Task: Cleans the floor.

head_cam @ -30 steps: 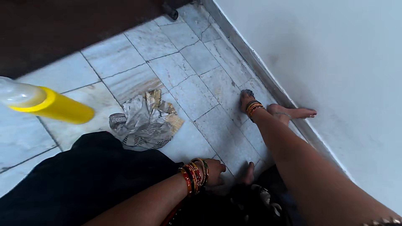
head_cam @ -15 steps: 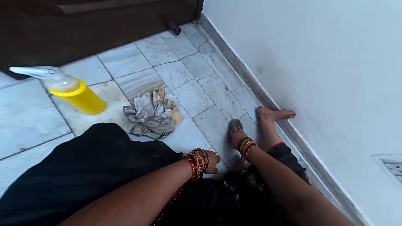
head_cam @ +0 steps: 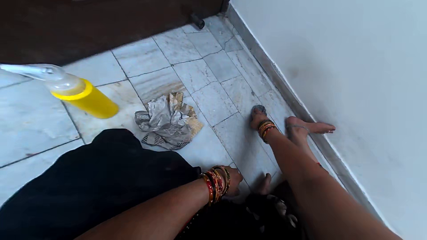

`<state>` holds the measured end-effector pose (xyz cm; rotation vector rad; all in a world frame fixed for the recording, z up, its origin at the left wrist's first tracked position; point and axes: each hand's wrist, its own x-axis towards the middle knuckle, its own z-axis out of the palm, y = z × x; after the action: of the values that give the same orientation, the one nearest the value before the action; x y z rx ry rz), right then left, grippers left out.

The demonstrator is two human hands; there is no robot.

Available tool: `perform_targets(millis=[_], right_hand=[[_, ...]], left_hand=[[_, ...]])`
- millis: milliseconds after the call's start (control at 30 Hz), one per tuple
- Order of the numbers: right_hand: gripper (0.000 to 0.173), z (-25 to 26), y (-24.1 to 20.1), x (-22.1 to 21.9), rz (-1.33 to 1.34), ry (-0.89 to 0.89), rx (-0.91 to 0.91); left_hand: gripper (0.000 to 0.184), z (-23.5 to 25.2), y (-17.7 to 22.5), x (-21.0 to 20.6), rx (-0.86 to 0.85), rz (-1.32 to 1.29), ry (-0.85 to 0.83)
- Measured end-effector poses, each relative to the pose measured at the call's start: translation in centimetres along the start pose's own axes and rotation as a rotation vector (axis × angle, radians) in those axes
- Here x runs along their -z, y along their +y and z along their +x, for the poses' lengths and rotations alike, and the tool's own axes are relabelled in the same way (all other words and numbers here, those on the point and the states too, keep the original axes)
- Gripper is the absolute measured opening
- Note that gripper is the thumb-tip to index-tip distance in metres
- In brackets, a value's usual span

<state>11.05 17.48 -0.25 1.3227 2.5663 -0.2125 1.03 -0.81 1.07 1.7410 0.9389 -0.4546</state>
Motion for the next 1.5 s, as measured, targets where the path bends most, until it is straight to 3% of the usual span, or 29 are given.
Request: perform_targets(millis=[67,100,200,300,333,400,500,567,633,700,800,900,933,967,1000,1033,1067,1133,1200,1333,1500], right_hand=[[0.059,3.0,-2.4,4.7,-0.018,-0.346,-0.180],[0.062,4.5,-3.0,5.9,-0.018,-0.404,-0.236],[0.063,9.2,-1.3,5.6,-0.067,-0.445,-0.233],[0.059,14.2,3.7,1.1,-0.104,-0.243,-0.126],[0.058,14.7,3.6,1.5,-0.125,-0.244,-0.121],[0.058,13.5,0.1,6.0,-0.158,-0.409,-0.170],[0.059,10.6,-3.1,9.1,-0.116,-0.414,-0.212],[0.061,10.3,-1.8,7.6,-0.114,-0.415,-0.207],[0.060,11.1,2.3,2.2,-0.110,-0.214,-0.156],[0.060,10.7,4.2,0.0,-0.124,-0.244,-0.184],[0.058,7.1,4.1,-0.3,-0.132,-0.320,-0.240],[0.051,0.2,2.1,1.5,-0.148,-0.312,-0.231],[0.055,-1.9,0.2,4.1,-0.182,-0.507,-0.272],[0.057,-3.3,-0.4,4.7,-0.197,-0.589,-0.265],[0.057,-4.6,0.7,3.2,-0.166,-0.521,-0.210],[0.056,-5.4,3.1,-0.1,-0.111,-0.331,-0.115],[0.058,-5.6,4.1,-2.3,-0.075,-0.304,-0.111],[0.066,-6.6,3.2,-3.3,-0.039,-0.419,-0.165],[0.063,-8.0,1.7,-3.5,-0.009,-0.444,-0.161],[0.053,-7.2,1.3,-4.0,0.019,-0.380,-0.134],[0.048,0.2,2.5,-3.1,0.074,-0.228,-0.169]], left_hand=[[0.052,0.0,0.0,0.2,-0.004,-0.023,-0.010],[0.051,0.1,-0.1,0.3,-0.008,-0.029,-0.013],[0.051,0.5,-0.2,0.1,-0.037,-0.037,-0.024],[0.050,0.8,-0.3,0.0,-0.062,-0.045,-0.030],[0.050,0.8,-0.4,0.0,-0.062,-0.050,-0.034],[0.049,0.6,-0.4,0.2,-0.062,-0.059,-0.036],[0.049,0.4,-0.5,0.3,-0.059,-0.080,-0.026],[0.050,0.4,-0.6,0.4,-0.059,-0.087,-0.024],[0.052,0.6,-0.7,0.3,-0.072,-0.081,-0.027],[0.053,0.7,-0.5,0.1,-0.070,-0.070,-0.026],[0.054,0.6,-0.4,-0.1,-0.055,-0.047,-0.001],[0.053,0.0,-0.1,-0.3,-0.044,-0.022,0.024],[0.054,-0.2,0.0,-0.4,-0.039,-0.016,0.031],[0.054,-0.3,0.1,-0.4,-0.037,0.000,0.036],[0.055,-0.3,0.2,-0.5,-0.038,0.022,0.038],[0.055,-0.3,0.4,-0.6,-0.040,0.045,0.037],[0.055,-0.3,0.5,-0.7,-0.039,0.060,0.038],[0.056,-0.3,0.6,-0.7,-0.031,0.075,0.036],[0.055,0.0,0.4,-0.7,-0.028,0.079,0.044],[0.055,0.2,0.2,-0.5,-0.025,0.058,0.034],[0.053,0.6,-0.2,-0.3,-0.015,-0.001,0.024]])
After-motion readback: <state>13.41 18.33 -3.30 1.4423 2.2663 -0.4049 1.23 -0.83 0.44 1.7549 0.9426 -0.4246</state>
